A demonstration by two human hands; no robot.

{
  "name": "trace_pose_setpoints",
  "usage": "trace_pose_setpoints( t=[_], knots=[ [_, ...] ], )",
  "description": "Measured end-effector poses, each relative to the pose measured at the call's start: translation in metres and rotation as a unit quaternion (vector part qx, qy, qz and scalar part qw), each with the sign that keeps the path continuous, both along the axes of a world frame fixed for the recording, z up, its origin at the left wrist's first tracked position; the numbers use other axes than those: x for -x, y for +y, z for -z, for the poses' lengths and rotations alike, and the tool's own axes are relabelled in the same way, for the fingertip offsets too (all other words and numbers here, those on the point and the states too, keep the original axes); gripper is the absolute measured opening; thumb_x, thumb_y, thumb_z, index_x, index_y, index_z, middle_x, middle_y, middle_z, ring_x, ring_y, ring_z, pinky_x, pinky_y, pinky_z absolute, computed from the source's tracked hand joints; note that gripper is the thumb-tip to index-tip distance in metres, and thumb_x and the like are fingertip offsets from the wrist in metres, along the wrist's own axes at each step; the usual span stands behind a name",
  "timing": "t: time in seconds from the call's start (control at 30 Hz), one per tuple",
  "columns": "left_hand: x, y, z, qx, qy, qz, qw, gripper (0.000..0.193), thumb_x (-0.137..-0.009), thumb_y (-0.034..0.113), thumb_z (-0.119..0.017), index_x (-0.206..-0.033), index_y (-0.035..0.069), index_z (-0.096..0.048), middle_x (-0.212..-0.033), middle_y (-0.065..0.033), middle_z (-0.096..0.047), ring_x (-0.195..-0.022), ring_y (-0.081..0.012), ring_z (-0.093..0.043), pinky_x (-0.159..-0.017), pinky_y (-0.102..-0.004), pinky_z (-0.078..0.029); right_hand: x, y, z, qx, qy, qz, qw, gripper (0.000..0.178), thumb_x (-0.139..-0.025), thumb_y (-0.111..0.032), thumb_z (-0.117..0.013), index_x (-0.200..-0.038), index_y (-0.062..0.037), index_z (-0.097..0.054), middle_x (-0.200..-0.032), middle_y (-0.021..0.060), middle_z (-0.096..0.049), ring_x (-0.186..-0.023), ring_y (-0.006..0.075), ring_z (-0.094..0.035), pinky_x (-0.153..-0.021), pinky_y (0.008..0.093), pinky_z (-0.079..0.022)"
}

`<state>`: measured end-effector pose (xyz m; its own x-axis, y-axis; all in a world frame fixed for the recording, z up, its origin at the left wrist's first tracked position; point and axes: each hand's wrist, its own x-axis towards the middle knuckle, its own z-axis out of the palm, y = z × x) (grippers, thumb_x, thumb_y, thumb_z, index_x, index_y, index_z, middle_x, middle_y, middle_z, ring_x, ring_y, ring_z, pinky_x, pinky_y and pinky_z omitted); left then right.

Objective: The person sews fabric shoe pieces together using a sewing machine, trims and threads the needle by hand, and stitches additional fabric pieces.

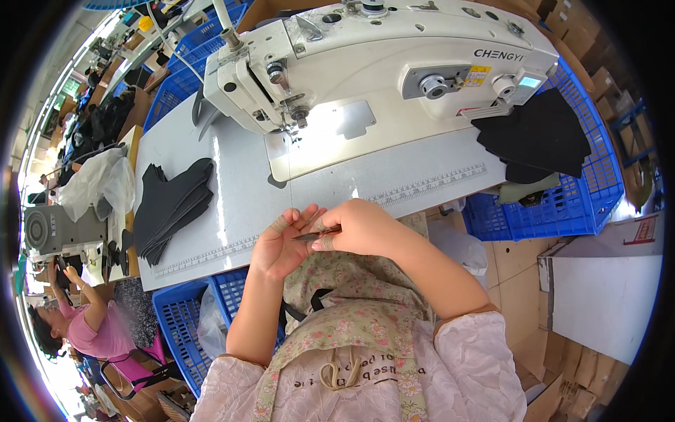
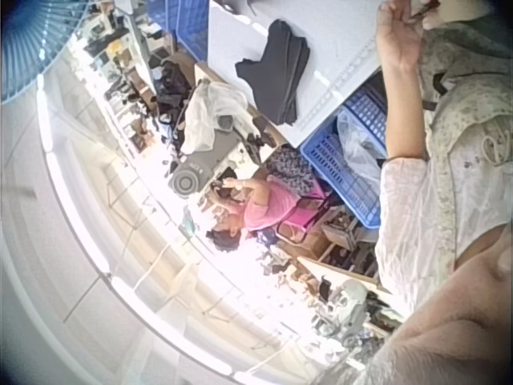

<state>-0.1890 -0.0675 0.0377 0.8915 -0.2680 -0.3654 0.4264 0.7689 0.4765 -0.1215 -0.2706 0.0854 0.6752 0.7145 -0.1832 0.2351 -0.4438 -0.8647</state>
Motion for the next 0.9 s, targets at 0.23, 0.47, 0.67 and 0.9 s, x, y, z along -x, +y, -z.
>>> trace_pose_setpoints(
  t=[0.23,0.47,0.67,0.9],
  knots=[
    [-0.001,0.002,0.006,0.033,-0.032,0.004,0.999,0.018,-0.098,0.027,-0.057,-0.090,0.012,-0.061,-0.131,-0.0096,-0.060,-0.136,-0.0289,-0.043,-0.104,-0.0544,-0.041,-0.005,-0.020,-0.002,0.019,-0.027,-0.006,0.999,0.035,-0.080,-0.036,-0.079,-0.087,-0.0030,-0.071,-0.063,0.0097,-0.058,-0.058,0.0191,-0.052,-0.057,0.0336,-0.042],
    [-0.003,-0.002,0.006,0.030,-0.042,0.007,0.999,0.018,-0.098,0.027,-0.058,-0.090,0.012,-0.061,-0.130,-0.0093,-0.060,-0.135,-0.0283,-0.045,-0.107,-0.0538,-0.039,-0.011,-0.023,0.002,0.021,0.025,0.020,0.999,0.061,-0.082,-0.059,-0.071,-0.066,-0.0020,-0.057,-0.053,0.0097,-0.047,-0.050,0.0189,-0.043,-0.051,0.0365,-0.035],
    [-0.003,-0.002,0.002,0.015,-0.034,0.009,0.999,0.017,-0.098,0.026,-0.058,-0.090,0.012,-0.062,-0.129,-0.0080,-0.062,-0.135,-0.0277,-0.045,-0.103,-0.0508,-0.042,-0.011,-0.010,-0.001,0.056,-0.010,-0.019,0.998,0.061,-0.083,-0.055,-0.072,-0.063,-0.0004,-0.054,-0.052,0.0092,-0.047,-0.050,0.0198,-0.040,-0.050,0.0352,-0.036],
    [-0.003,-0.002,0.000,0.013,-0.047,0.011,0.999,0.018,-0.097,0.027,-0.059,-0.090,0.011,-0.062,-0.128,-0.0075,-0.062,-0.135,-0.0281,-0.045,-0.105,-0.0523,-0.040,-0.013,-0.010,-0.013,0.118,-0.018,-0.094,0.988,0.053,-0.080,-0.052,-0.075,-0.064,-0.0039,-0.058,-0.054,0.0103,-0.052,-0.051,0.0263,-0.051,-0.052,0.0397,-0.039]
  ],
)
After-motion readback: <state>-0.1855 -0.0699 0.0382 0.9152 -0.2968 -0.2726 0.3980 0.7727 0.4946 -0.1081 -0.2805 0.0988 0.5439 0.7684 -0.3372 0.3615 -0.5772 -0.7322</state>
